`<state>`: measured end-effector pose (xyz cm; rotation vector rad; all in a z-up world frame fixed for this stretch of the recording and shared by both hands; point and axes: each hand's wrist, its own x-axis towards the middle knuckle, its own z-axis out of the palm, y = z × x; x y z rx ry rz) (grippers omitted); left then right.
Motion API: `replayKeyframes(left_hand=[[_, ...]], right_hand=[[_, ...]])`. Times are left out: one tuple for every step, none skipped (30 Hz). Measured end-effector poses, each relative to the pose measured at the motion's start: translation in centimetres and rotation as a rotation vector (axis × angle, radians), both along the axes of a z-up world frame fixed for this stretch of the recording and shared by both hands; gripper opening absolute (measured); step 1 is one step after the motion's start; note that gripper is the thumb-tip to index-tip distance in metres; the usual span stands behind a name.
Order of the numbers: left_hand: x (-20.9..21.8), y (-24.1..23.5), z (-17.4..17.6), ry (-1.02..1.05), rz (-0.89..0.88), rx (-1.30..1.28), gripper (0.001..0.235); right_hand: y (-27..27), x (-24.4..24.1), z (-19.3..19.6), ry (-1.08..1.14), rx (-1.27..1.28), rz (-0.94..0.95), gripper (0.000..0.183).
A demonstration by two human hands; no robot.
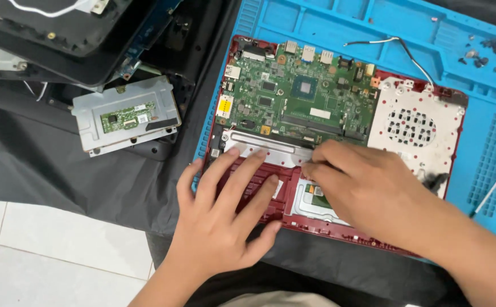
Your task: The person assembles a laptop by connecting internal cables, installing a hard drive, and securing the battery. They use a screwdriver to fasten screws and ensure components are properly seated within the red laptop chassis.
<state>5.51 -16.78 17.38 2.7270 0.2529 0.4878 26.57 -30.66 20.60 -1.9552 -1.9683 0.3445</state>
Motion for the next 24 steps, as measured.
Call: replayKeyframes(left_hand=[[-0.1, 0.0, -0.2, -0.035, 0.018, 0.004, 0.046], [-0.4, -0.1, -0.4, -0.063, 0.030, 0.006, 0.044], [-0.6, -0.1, -0.3, -0.054, 0.027, 0.008, 0.044], [-0.6, -0.1, -0.3, -0.066, 0.046, 0.015, 0.044], [-0.5, -0.3, -0.3, -0.078, 0.064, 0.023, 0.044], [-0.1, -0.5, 0.1, -0.079, 0.052, 0.016, 0.044], [0.3, -0.8, 0.6, -0.047, 0.074, 0.025, 0.044], [0.7, -0.9, 1.1, -0.017, 0.098, 0.037, 0.043], [1.3, -1.1, 1.7, -0.021, 0.086, 0.034, 0.043], [1.8, -1.4, 2.5, 0.027, 0.093, 0.022, 0.047], [2.3, -1.6, 3.2, 0.076, 0.099, 0.010, 0.051], [2.7, -1.8, 3.2, 0.076, 0.099, 0.011, 0.051], [3.1, -1.9, 3.3, 0.083, 0.076, -0.008, 0.054], [3.5, -2.0, 3.3, 0.090, 0.054, -0.022, 0.057], [3.8, -2.2, 2.7, 0.090, 0.055, -0.016, 0.057], [4.0, -2.4, 2.1, 0.086, 0.019, -0.044, 0.053], [4.2, -2.7, 1.4, 0.082, -0.018, -0.073, 0.050], [4.1, -2.8, 0.8, 0.086, -0.026, -0.077, 0.050], [4.0, -2.9, 0.2, 0.070, -0.039, -0.091, 0.047], [3.8, -3.1, -0.4, 0.054, -0.054, -0.108, 0.043], [4.0, -3.1, -0.4, 0.058, -0.063, -0.115, 0.043], [4.1, -3.1, -0.3, 0.051, -0.055, -0.093, 0.043], [4.2, -3.1, -0.2, 0.045, -0.046, -0.071, 0.044], [4.4, -3.0, -0.1, 0.045, -0.046, -0.068, 0.044]], right_hand=[[-0.2, 0.1, -0.4, 0.001, 0.014, -0.008, 0.029], [-0.6, -0.1, -0.8, 0.008, 0.026, -0.022, 0.030], [-0.4, 0.0, -0.8, 0.018, 0.028, -0.025, 0.030], [-0.5, 0.2, -0.7, 0.033, 0.001, -0.024, 0.029], [-0.6, 0.4, -0.7, 0.049, -0.026, -0.024, 0.029], [-0.6, 0.7, -0.4, 0.048, -0.032, -0.037, 0.029], [-0.6, 0.9, -0.2, 0.079, -0.016, -0.014, 0.029], [-0.5, 1.1, 0.1, 0.108, 0.004, 0.010, 0.029], [-0.6, 1.5, 0.2, 0.104, 0.001, -0.002, 0.029], [-0.6, 1.8, 0.3, 0.100, -0.024, 0.005, 0.027], [-0.6, 2.0, 0.4, 0.096, -0.048, 0.012, 0.025], [-1.1, 2.3, 0.2, 0.097, -0.048, 0.013, 0.025], [-1.6, 2.6, 0.0, 0.096, -0.054, 0.008, 0.022], [-1.9, 2.9, -0.3, 0.095, -0.055, 0.006, 0.020], [-1.9, 3.1, -0.4, 0.095, -0.049, 0.008, 0.020], [-2.1, 3.2, -0.5, 0.093, -0.066, 0.016, 0.021], [-2.3, 3.3, -0.8, 0.091, -0.084, 0.025, 0.022], [-2.3, 3.2, -0.7, 0.095, -0.087, 0.017, 0.022], [-2.2, 3.2, -0.6, 0.117, -0.114, 0.007, 0.023], [-2.3, 3.2, -0.5, 0.140, -0.145, -0.005, 0.024], [-2.4, 3.2, -0.5, 0.144, -0.151, -0.015, 0.024], [-2.4, 3.2, -0.5, 0.135, -0.169, -0.012, 0.025], [-2.4, 3.1, -0.4, 0.127, -0.187, -0.008, 0.025], [-2.3, 3.2, -0.3, 0.127, -0.184, -0.008, 0.025]])
